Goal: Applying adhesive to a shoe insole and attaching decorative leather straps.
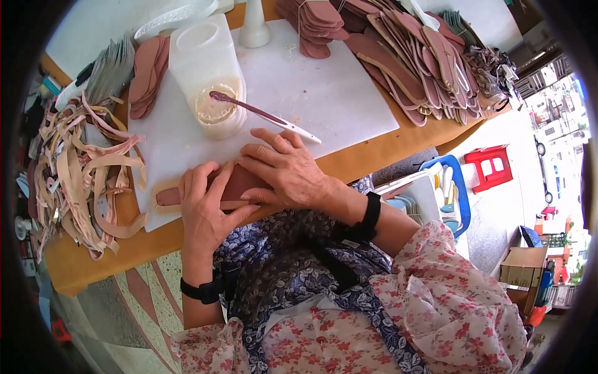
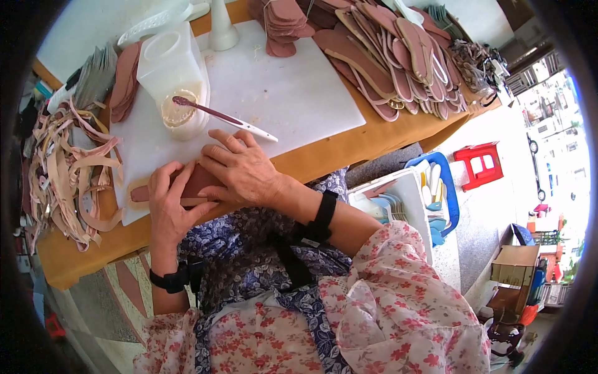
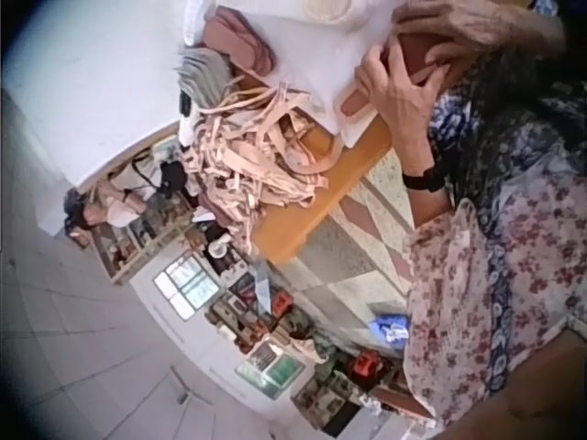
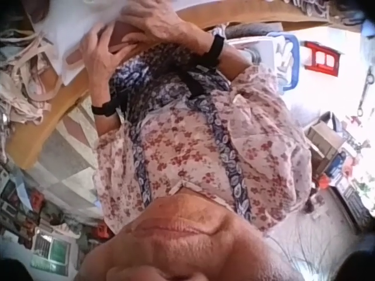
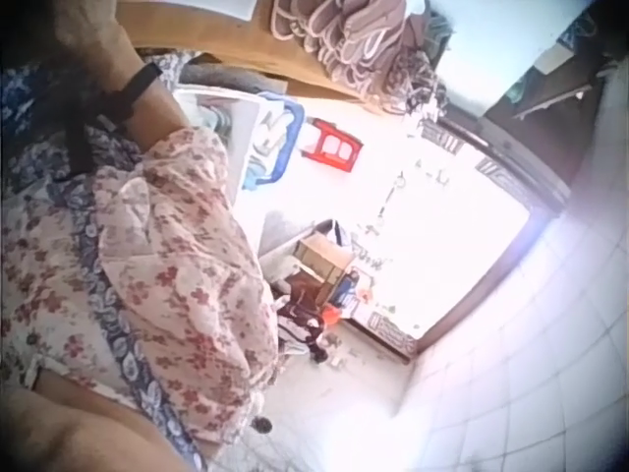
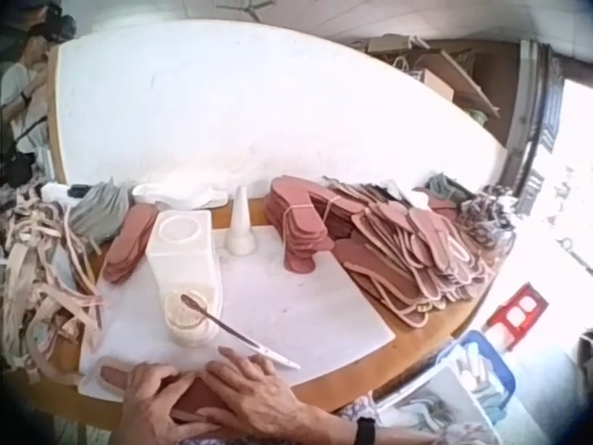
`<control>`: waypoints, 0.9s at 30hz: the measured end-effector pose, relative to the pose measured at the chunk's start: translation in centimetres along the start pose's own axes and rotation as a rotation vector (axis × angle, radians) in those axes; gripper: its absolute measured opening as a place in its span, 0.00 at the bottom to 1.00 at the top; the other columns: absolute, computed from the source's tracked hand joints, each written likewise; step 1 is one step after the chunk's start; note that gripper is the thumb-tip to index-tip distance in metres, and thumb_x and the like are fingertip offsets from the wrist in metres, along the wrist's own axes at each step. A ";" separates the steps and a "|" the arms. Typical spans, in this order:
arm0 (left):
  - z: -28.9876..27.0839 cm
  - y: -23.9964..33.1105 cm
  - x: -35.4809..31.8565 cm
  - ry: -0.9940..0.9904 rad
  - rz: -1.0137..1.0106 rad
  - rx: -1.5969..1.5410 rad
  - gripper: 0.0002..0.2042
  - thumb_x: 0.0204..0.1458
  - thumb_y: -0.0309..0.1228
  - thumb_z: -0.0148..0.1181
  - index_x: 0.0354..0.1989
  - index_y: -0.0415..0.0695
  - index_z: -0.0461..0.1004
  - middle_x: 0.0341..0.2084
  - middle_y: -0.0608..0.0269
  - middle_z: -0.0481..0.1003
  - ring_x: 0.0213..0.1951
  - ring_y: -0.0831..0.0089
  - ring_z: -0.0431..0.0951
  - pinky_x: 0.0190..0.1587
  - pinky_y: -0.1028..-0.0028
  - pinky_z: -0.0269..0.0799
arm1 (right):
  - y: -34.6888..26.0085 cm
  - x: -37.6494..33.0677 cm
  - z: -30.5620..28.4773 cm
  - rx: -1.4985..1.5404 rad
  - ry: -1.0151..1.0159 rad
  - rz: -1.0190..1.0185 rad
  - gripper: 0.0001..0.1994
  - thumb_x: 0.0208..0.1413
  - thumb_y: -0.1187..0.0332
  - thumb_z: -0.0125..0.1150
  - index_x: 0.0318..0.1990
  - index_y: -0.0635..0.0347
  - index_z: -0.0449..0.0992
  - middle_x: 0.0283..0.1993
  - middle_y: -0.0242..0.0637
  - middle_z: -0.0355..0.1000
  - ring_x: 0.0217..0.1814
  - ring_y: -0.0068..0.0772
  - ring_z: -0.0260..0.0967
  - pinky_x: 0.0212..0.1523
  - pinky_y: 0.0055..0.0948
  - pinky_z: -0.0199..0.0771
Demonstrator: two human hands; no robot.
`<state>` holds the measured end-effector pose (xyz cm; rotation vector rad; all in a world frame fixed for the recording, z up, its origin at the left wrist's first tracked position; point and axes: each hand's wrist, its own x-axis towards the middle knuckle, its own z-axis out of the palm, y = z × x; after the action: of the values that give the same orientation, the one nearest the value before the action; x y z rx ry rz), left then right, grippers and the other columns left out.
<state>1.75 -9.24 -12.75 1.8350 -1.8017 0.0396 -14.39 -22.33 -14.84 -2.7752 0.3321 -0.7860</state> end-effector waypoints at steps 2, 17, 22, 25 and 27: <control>0.0 0.0 0.0 0.015 0.019 0.014 0.34 0.33 0.43 0.74 0.52 0.43 0.74 0.45 0.57 0.67 0.48 0.55 0.68 0.53 0.57 0.63 | 0.0 -0.1 0.0 -0.003 0.015 -0.007 0.29 0.51 0.45 0.62 0.54 0.57 0.74 0.57 0.37 0.68 0.67 0.45 0.57 0.60 0.48 0.55; -5.7 -7.6 -5.5 -0.062 -0.268 0.134 0.37 0.42 0.47 0.69 0.60 0.41 0.67 0.60 0.52 0.64 0.62 0.51 0.60 0.63 0.56 0.55 | -0.4 -0.1 -0.6 -0.075 0.196 0.019 0.29 0.51 0.54 0.65 0.58 0.59 0.69 0.52 0.41 0.70 0.61 0.45 0.62 0.57 0.43 0.59; -5.2 -7.3 -5.9 0.021 -0.200 0.153 0.34 0.44 0.40 0.70 0.60 0.39 0.66 0.60 0.53 0.64 0.61 0.52 0.62 0.62 0.60 0.59 | -0.5 -0.1 -0.7 -0.072 0.214 0.000 0.28 0.52 0.55 0.64 0.58 0.60 0.68 0.51 0.41 0.70 0.61 0.45 0.62 0.56 0.43 0.59; -5.3 -7.0 -5.7 0.030 -0.169 0.208 0.33 0.43 0.42 0.70 0.57 0.38 0.69 0.55 0.53 0.66 0.58 0.53 0.65 0.59 0.60 0.61 | -0.5 -0.2 -0.8 -0.084 0.201 0.021 0.28 0.53 0.55 0.63 0.58 0.60 0.68 0.51 0.41 0.70 0.61 0.45 0.62 0.56 0.42 0.59; -5.9 -6.5 -5.7 0.011 -0.213 0.181 0.33 0.41 0.42 0.71 0.55 0.38 0.69 0.54 0.53 0.67 0.57 0.53 0.65 0.59 0.59 0.61 | -0.7 -0.3 -0.7 -0.077 0.217 0.010 0.27 0.53 0.55 0.63 0.58 0.60 0.68 0.51 0.41 0.70 0.61 0.45 0.62 0.56 0.42 0.59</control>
<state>9.36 -2.02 -12.46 2.1403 -1.6311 0.1355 -14.89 -21.73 -14.22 -2.7609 0.4230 -1.0969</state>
